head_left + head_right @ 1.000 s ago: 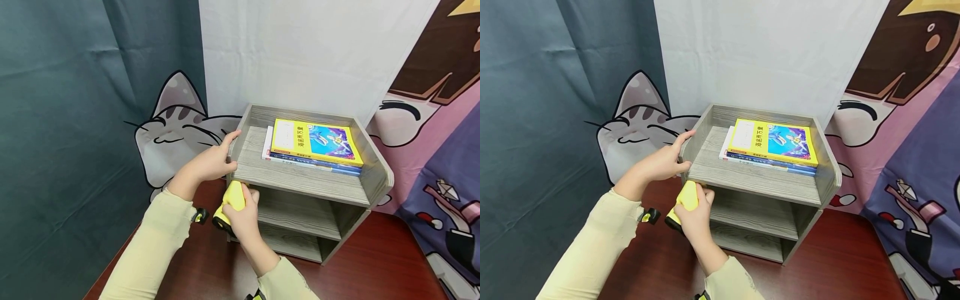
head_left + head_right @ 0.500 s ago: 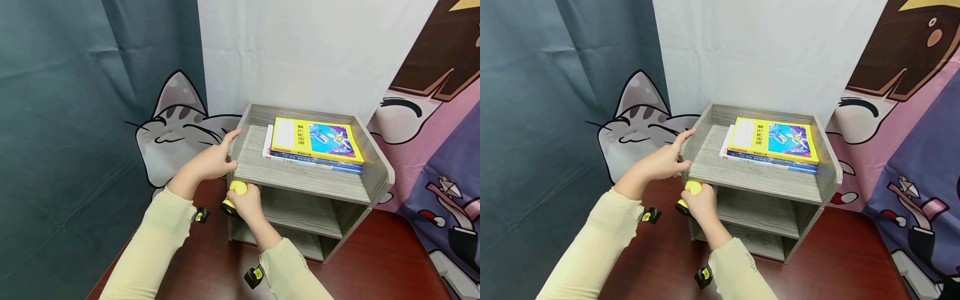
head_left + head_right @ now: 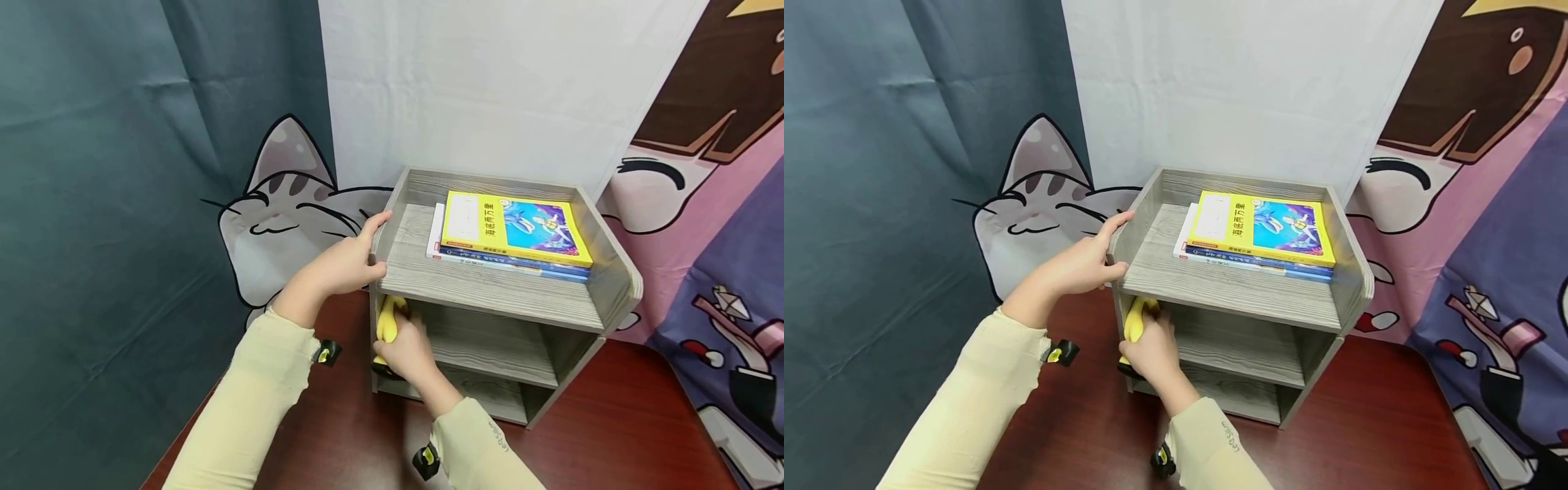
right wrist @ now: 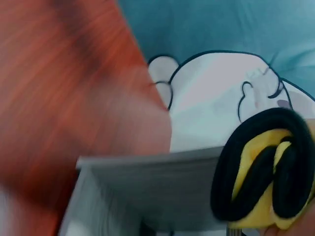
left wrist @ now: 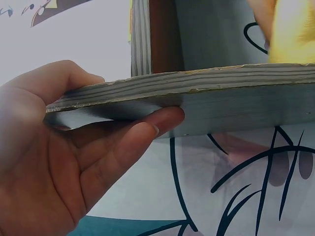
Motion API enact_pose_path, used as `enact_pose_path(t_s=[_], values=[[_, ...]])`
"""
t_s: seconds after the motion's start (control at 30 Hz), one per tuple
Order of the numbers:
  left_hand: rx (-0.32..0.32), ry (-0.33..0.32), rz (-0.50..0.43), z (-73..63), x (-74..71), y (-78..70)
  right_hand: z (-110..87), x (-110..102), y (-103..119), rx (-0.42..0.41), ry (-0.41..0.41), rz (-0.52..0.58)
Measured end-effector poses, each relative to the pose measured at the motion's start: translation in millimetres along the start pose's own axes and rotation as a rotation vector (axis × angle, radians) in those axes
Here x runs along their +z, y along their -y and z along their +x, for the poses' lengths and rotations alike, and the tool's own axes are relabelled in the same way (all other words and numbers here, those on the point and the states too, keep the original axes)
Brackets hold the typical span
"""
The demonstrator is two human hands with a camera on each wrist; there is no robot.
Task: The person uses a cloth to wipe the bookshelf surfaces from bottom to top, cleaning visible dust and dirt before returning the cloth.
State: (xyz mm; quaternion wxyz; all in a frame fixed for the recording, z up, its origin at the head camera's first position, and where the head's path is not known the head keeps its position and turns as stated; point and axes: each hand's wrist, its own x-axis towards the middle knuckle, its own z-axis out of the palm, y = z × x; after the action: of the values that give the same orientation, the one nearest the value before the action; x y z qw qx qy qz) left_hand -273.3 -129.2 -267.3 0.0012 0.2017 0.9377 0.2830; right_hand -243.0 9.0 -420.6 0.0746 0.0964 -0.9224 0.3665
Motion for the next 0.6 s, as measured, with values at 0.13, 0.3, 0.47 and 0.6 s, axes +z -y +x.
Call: enact_pose_path(t_s=[0.13,0.3,0.47,0.6], values=[[0.0,0.001,-0.002,0.2,-0.9,0.5,-7.0,0.5,-3.2,-0.166,-0.034,-0.346],[-0.003,0.001,-0.01,-1.3,-1.4,-0.8,-17.2,0.0,-8.6,-0.352,-0.115,-0.629],[-0.02,0.005,-0.021,-2.6,-1.2,-1.5,-27.9,-6.1,-14.5,-0.483,-0.135,-0.759],[-0.03,0.006,-0.035,-3.0,-0.1,-2.0,-39.1,-21.9,-18.7,-0.538,-0.097,-0.77]])
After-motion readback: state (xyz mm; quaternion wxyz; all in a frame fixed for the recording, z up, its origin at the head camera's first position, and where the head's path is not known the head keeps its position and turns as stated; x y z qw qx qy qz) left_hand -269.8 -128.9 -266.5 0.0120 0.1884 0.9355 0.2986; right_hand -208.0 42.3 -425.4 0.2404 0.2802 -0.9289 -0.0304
